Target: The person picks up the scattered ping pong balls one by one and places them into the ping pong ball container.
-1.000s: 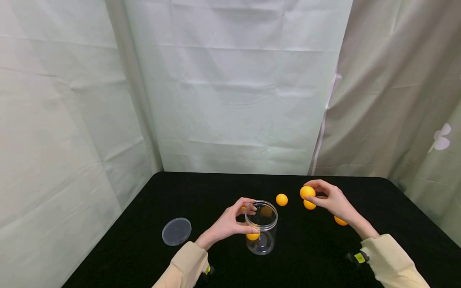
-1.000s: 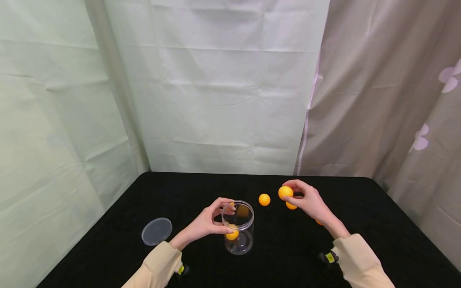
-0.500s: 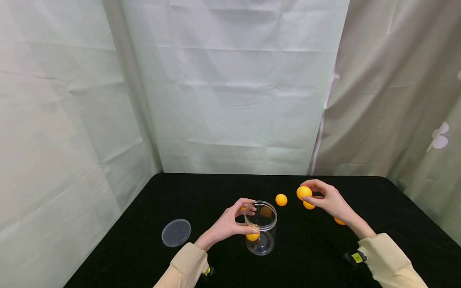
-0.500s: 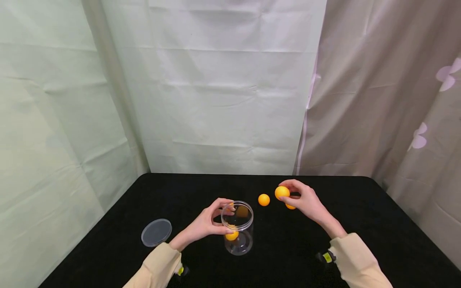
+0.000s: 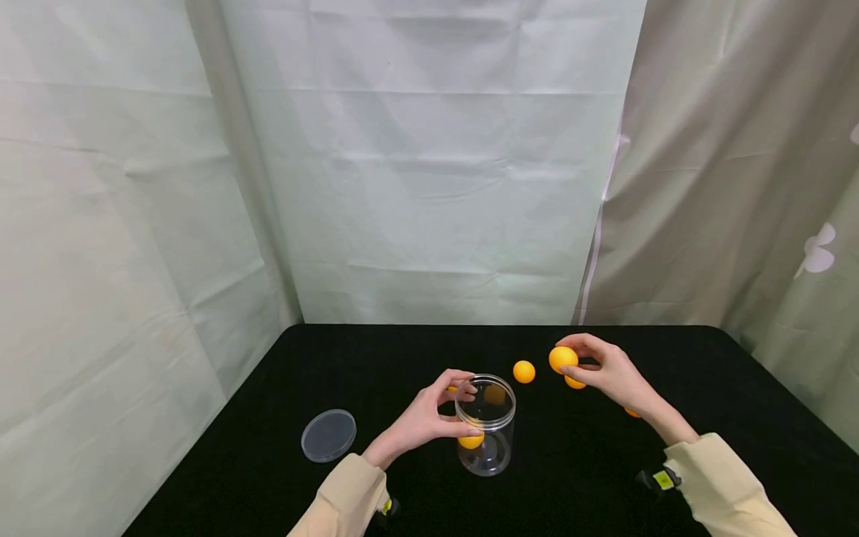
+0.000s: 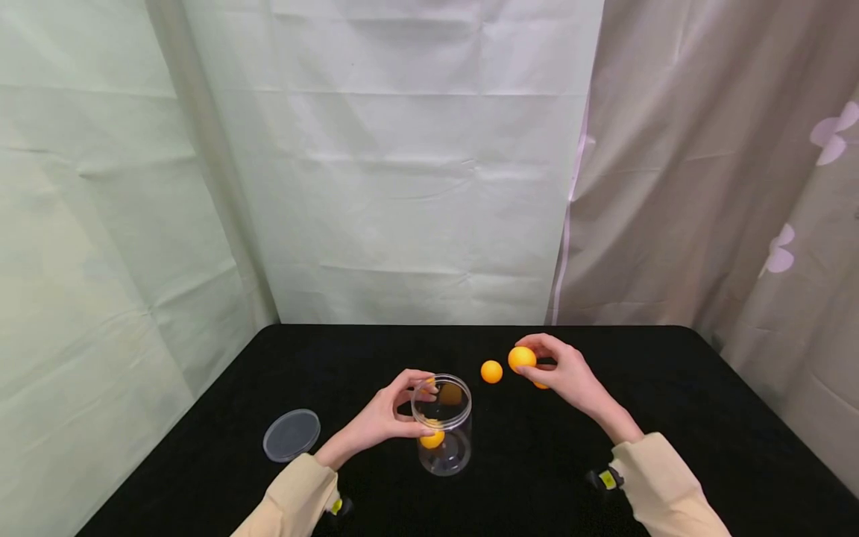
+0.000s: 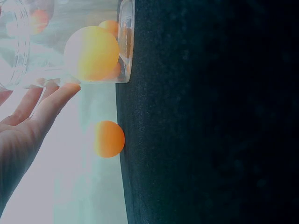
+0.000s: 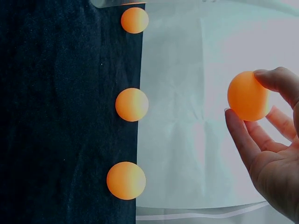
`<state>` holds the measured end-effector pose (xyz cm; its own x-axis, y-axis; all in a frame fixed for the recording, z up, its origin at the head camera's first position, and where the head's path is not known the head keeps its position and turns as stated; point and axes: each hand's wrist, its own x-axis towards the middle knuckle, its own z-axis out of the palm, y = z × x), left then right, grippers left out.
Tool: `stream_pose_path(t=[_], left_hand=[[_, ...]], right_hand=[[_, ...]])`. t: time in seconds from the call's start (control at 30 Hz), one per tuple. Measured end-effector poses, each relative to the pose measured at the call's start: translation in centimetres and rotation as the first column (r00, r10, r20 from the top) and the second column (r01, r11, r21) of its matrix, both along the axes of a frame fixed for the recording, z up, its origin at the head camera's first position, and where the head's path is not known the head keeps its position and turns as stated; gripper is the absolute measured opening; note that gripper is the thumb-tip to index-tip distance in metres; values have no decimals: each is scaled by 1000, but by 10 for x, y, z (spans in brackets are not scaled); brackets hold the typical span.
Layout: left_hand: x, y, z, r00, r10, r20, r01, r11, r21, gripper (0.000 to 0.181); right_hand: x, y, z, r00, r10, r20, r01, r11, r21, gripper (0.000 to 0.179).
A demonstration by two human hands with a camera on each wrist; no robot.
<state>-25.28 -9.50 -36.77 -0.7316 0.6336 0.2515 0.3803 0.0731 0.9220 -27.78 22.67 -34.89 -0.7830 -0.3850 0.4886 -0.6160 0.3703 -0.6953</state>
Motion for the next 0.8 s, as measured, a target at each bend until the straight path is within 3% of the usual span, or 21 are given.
stream_pose_path(t=[0.43, 0.8], left_hand=[[-1, 0, -1, 1000, 0, 2, 0, 1000, 0, 63], [-2, -1, -1, 1000, -10, 3, 10, 1000, 4, 63]], right_hand=[[6, -9, 10, 999, 21, 30, -20, 1000, -13, 35], [3, -15, 10, 999, 40, 32, -40, 999, -16, 33]])
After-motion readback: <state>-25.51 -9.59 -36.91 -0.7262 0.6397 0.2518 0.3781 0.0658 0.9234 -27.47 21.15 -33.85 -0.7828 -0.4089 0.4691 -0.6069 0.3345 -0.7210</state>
